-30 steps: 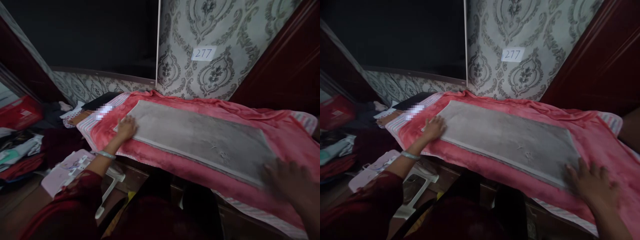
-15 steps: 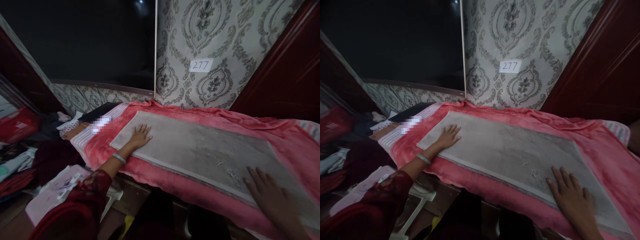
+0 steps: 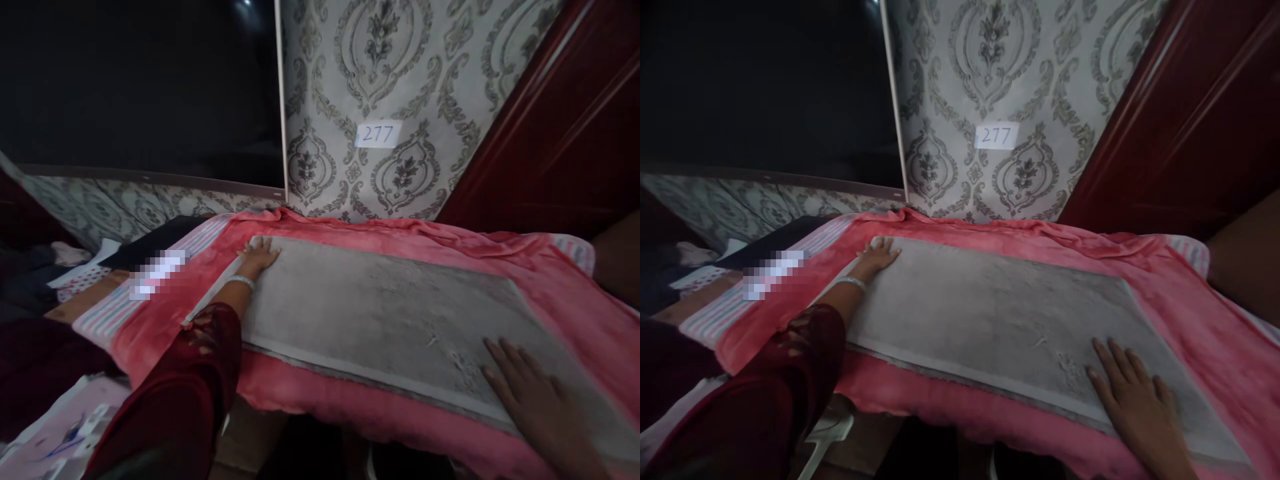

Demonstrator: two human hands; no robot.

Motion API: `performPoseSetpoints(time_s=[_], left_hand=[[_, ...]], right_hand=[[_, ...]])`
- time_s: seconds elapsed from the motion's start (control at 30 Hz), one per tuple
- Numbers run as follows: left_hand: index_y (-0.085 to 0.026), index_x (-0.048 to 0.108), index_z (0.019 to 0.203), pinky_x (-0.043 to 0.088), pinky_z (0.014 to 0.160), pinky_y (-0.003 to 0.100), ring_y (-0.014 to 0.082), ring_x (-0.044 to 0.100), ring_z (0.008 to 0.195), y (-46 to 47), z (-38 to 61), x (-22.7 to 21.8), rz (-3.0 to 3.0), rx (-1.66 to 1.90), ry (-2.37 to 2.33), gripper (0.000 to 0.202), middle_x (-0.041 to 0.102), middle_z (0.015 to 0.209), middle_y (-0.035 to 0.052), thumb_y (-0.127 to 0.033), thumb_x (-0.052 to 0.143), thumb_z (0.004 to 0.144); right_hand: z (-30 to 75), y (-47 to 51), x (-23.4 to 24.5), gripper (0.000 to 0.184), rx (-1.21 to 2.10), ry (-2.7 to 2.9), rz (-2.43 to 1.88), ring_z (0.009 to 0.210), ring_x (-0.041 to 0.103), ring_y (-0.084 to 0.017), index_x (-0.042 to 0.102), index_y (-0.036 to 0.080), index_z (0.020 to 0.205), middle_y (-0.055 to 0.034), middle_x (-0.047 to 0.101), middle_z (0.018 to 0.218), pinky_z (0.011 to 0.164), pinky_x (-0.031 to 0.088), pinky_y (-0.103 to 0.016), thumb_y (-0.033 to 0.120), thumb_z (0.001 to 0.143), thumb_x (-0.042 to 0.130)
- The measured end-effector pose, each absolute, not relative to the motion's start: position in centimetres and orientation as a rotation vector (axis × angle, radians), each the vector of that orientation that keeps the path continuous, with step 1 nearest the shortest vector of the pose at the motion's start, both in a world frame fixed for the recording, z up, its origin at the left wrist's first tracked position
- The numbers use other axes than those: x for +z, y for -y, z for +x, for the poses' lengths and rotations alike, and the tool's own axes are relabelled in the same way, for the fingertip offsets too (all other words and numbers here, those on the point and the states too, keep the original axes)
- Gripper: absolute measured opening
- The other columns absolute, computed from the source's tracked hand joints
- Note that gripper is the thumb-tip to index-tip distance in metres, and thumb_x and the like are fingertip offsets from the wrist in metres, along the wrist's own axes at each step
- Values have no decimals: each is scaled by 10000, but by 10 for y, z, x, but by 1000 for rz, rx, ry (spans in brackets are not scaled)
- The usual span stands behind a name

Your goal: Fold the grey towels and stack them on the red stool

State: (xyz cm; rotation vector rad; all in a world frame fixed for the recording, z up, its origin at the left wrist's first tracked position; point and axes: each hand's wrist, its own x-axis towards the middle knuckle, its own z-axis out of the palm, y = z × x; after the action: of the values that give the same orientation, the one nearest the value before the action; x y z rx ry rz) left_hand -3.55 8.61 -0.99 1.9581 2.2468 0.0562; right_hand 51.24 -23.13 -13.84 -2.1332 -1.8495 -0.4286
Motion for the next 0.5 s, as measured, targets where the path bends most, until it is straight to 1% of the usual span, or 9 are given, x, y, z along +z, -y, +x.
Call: performPoseSetpoints(time_s=[0.1, 0.2, 0.4, 0.5], left_hand=[[-308, 206, 1631, 163, 1132, 804, 502, 82, 1532, -92, -37, -13, 1976, 151, -2258, 794, 90, 1725, 59, -686, 248, 934], [-262, 225, 1630, 152, 1121, 818, 512, 107, 1525, -94, -40, -16, 2004, 213, -2244, 815, 125, 1718, 92, -683, 252, 933], [-127, 273, 1608, 134, 1141, 793, 499, 174, 1515, -91, -27, -3, 1948, 177, -2364, 845, 187, 1689, 190, -646, 247, 942], [-83, 337, 1576, 168, 1139, 776, 498, 201, 1509, -76, -12, 2, 1973, 90, -2345, 822, 231, 1659, 253, -614, 229, 959]], right_hand=[[504, 232, -130, 718, -418, 1835, -2194, 1463, 391, -351, 438, 262, 1556, -79, 420, 1602, 1102, 383, -649, 604, 980, 178], [495, 231, -119, 677, -423, 1827, -2234, 1462, 392, -341, 441, 259, 1551, -81, 419, 1603, 1107, 385, -632, 572, 1004, 194], [484, 229, -104, 603, -411, 1801, -2291, 1467, 379, -329, 369, 307, 1587, -78, 414, 1608, 1119, 367, -634, 507, 1032, 244], [480, 230, -97, 607, -359, 1791, -2343, 1473, 367, -330, 388, 288, 1579, -81, 403, 1614, 1126, 362, -629, 516, 1035, 245]])
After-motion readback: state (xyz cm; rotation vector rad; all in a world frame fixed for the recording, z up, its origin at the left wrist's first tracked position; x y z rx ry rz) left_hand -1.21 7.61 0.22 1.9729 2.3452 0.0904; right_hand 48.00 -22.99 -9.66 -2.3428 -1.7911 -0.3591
